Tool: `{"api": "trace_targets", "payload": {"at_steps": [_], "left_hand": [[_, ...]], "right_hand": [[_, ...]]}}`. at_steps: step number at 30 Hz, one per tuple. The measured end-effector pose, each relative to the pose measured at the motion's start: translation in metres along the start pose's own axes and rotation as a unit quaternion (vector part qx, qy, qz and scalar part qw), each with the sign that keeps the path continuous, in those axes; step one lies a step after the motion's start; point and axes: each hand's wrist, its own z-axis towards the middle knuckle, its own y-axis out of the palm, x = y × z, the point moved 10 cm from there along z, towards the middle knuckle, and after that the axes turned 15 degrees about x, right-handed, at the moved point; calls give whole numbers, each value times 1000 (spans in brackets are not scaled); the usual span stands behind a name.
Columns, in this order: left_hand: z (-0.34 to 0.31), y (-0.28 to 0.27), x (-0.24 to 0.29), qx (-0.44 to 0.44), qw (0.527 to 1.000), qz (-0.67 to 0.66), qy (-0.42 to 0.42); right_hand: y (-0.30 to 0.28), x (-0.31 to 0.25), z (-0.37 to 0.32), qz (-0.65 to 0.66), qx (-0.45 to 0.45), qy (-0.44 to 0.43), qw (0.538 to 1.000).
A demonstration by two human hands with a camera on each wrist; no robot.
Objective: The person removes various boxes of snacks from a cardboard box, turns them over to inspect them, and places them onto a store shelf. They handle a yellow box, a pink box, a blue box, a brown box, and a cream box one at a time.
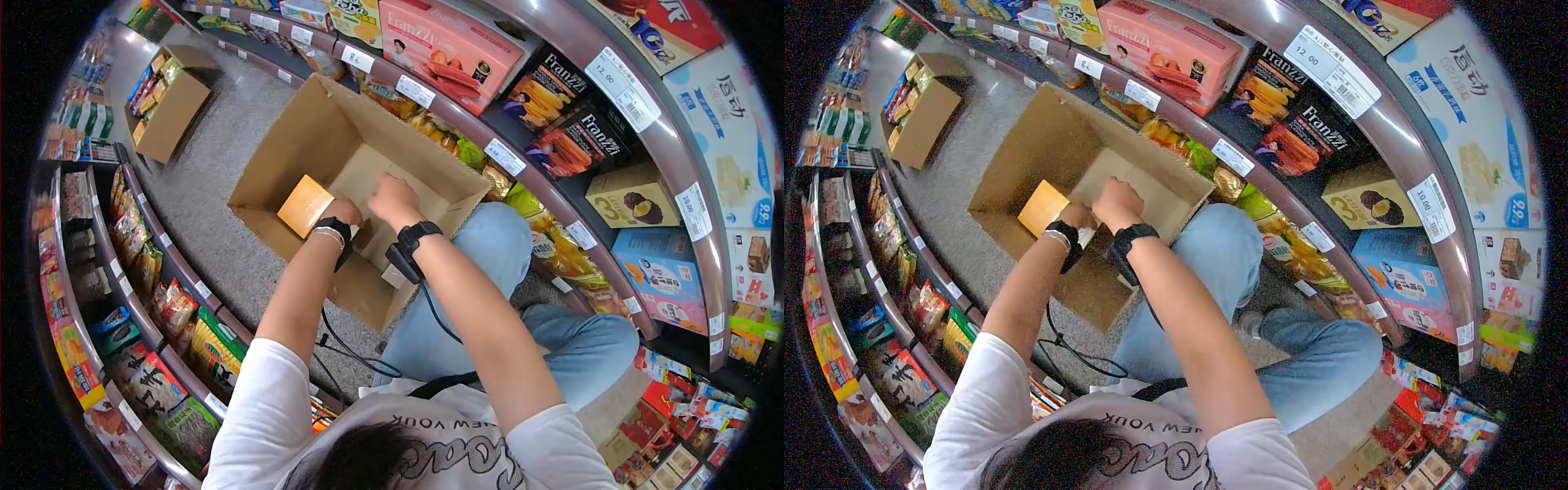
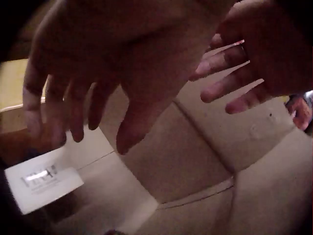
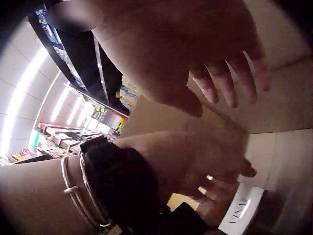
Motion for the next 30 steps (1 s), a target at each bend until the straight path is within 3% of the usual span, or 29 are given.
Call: {"api": "trace_targets", "payload": {"at_steps": [4,10,13,17,20,23,30], "left_hand": [[-42,-33,7,53,994,-18,-94],[-48,-32,0,116,973,-117,-162],[-53,-36,3,134,971,-110,-163],[-60,-48,14,111,983,-74,-128],[-51,-54,24,98,994,-36,-43],[-61,-84,29,92,994,-34,-52],[-91,-166,48,170,979,-97,59]], "right_hand": [[14,16,2,16,-30,31,999],[40,44,1,23,-69,80,994],[43,57,1,59,-48,119,990],[45,54,2,62,-58,118,989],[38,48,1,68,-58,113,990],[26,40,-3,74,-52,106,990],[-7,16,-4,155,2,11,988]]}}
